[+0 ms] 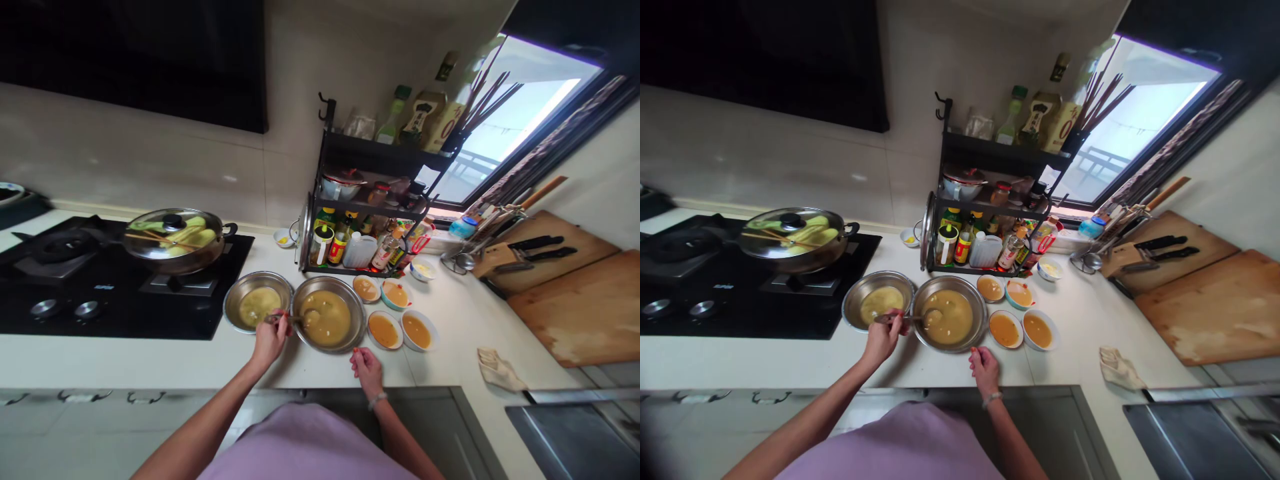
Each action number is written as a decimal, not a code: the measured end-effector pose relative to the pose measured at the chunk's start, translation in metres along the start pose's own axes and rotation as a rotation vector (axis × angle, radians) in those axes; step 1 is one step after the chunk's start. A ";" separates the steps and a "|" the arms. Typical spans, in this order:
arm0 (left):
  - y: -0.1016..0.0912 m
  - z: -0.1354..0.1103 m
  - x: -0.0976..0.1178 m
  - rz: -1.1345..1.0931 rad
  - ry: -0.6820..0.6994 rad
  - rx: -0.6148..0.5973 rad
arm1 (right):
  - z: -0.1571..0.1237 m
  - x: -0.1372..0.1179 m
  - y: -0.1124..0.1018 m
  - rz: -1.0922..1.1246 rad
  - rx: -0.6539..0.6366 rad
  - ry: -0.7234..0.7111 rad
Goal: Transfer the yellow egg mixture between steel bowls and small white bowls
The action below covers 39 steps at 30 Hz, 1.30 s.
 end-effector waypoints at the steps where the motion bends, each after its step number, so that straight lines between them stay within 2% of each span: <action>1: -0.002 0.001 -0.005 -0.033 -0.048 0.027 | 0.000 0.000 0.000 0.001 0.002 0.004; 4: -0.005 0.001 -0.019 -0.190 -0.194 0.090 | 0.000 0.003 -0.001 -0.002 0.005 0.019; 7: -0.007 -0.001 -0.025 -0.314 -0.282 0.142 | 0.000 0.005 -0.002 -0.006 0.000 0.033; 11: -0.013 -0.002 -0.024 -0.388 -0.375 0.212 | 0.001 0.005 -0.001 -0.005 -0.018 0.055; 16: -0.035 0.000 -0.013 -0.427 -0.410 0.331 | 0.002 -0.001 -0.002 0.028 -0.094 0.080; 20: -0.062 -0.001 -0.004 -0.407 -0.385 0.438 | -0.003 -0.006 -0.002 0.155 -0.233 0.144; 23: -0.084 -0.006 -0.002 -0.327 -0.356 0.542 | -0.004 -0.011 -0.001 0.243 -0.291 0.191; 27: -0.100 -0.015 0.000 0.007 -0.318 0.592 | 0.001 -0.017 0.007 0.312 -0.336 0.264; 29: -0.100 -0.019 0.002 0.204 -0.276 0.569 | 0.004 -0.017 0.011 0.332 -0.358 0.302; 31: -0.095 -0.021 0.007 0.320 -0.177 0.523 | 0.007 -0.017 0.013 0.340 -0.373 0.316; 36: -0.071 -0.031 0.025 0.430 0.131 0.381 | 0.013 -0.015 0.016 0.308 -0.406 0.277; 39: -0.059 -0.039 0.039 0.456 0.145 0.430 | 0.014 -0.014 0.018 0.297 -0.390 0.268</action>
Point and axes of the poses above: each hand's wrist, its own z-axis towards the middle knuckle, its own y-axis out of the palm, x = y × z, the point moved 5 cm from there along z, towards the middle knuckle, and after that the axes turned 4 degrees about y, right-handed, at the moved point
